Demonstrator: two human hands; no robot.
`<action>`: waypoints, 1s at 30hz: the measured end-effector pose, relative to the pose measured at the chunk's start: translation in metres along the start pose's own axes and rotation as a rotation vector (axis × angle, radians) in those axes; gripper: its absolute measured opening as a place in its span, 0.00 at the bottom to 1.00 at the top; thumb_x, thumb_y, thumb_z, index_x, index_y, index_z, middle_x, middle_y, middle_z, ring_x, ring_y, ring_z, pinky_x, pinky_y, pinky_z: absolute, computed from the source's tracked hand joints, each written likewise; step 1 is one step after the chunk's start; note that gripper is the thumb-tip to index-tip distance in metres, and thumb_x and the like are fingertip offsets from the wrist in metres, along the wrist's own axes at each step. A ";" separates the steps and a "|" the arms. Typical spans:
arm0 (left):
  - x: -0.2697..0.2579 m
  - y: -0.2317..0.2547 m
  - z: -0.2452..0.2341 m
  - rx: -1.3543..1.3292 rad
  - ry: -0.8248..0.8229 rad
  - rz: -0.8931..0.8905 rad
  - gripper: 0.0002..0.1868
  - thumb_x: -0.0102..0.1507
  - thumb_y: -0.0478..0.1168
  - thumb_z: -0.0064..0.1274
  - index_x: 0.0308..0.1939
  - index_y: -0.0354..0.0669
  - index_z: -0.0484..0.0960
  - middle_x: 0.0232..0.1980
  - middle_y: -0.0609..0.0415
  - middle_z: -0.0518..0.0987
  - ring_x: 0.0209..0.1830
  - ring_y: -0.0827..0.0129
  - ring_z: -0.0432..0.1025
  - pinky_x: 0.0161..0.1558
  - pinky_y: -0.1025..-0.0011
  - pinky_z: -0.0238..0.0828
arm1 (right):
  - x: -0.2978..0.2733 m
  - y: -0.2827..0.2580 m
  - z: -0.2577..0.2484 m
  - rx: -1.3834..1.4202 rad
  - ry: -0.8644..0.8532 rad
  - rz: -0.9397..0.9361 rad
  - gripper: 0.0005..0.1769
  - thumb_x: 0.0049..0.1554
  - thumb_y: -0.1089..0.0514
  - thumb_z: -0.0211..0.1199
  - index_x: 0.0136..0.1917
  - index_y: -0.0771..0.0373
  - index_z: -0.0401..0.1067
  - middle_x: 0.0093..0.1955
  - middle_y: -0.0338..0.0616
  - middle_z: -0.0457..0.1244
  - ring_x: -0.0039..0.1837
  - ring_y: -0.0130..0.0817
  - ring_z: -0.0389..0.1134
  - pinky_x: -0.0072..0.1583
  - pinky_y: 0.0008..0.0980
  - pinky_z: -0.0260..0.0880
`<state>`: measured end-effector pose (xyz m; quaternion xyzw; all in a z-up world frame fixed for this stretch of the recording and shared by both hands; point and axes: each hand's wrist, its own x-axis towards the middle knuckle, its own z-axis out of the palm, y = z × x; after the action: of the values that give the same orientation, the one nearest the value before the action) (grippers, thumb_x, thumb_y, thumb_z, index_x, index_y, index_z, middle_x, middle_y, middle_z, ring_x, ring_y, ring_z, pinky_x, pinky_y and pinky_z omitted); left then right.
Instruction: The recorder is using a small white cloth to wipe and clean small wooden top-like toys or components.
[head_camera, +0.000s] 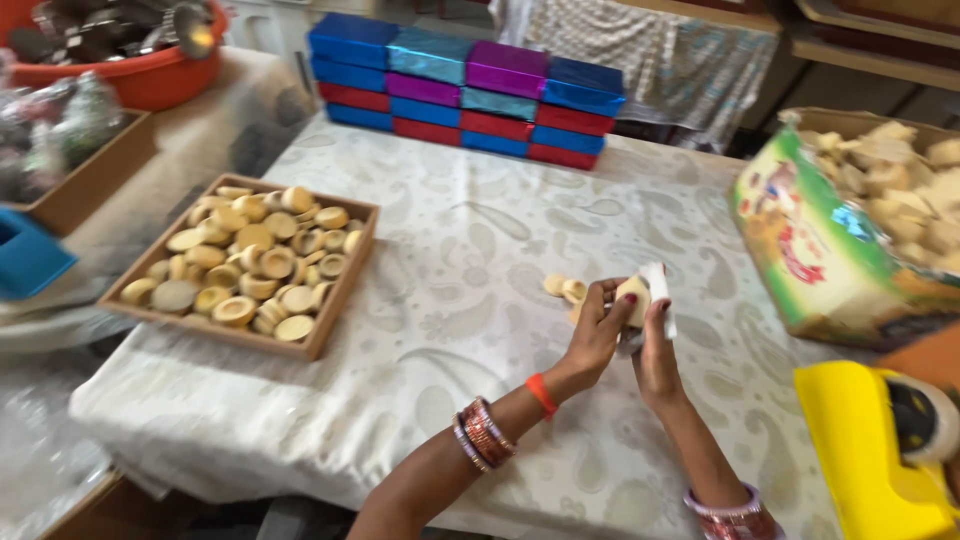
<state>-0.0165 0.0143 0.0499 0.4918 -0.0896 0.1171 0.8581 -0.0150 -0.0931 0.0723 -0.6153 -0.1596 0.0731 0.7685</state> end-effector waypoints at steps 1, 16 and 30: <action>0.004 0.004 -0.004 -0.008 0.046 0.032 0.23 0.73 0.45 0.47 0.68 0.36 0.65 0.59 0.50 0.73 0.53 0.71 0.69 0.52 0.74 0.71 | -0.001 0.010 0.003 -0.016 -0.080 -0.037 0.44 0.65 0.28 0.39 0.83 0.57 0.45 0.77 0.39 0.53 0.77 0.32 0.54 0.74 0.37 0.54; -0.016 0.030 0.001 0.715 -0.083 0.281 0.29 0.66 0.46 0.57 0.66 0.35 0.69 0.62 0.34 0.72 0.60 0.44 0.70 0.60 0.57 0.70 | 0.009 0.005 -0.012 0.212 0.094 0.040 0.48 0.63 0.20 0.30 0.83 0.49 0.55 0.74 0.34 0.58 0.72 0.32 0.60 0.73 0.37 0.59; -0.023 0.015 0.005 0.740 -0.179 0.257 0.26 0.63 0.46 0.61 0.63 0.41 0.75 0.56 0.35 0.74 0.58 0.45 0.71 0.59 0.55 0.70 | 0.017 0.008 -0.047 0.184 0.148 0.005 0.50 0.63 0.19 0.31 0.83 0.52 0.55 0.74 0.36 0.59 0.70 0.34 0.60 0.71 0.37 0.60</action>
<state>-0.0434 0.0149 0.0589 0.7609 -0.1766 0.2043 0.5901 0.0177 -0.1291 0.0579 -0.5462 -0.0932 0.0439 0.8313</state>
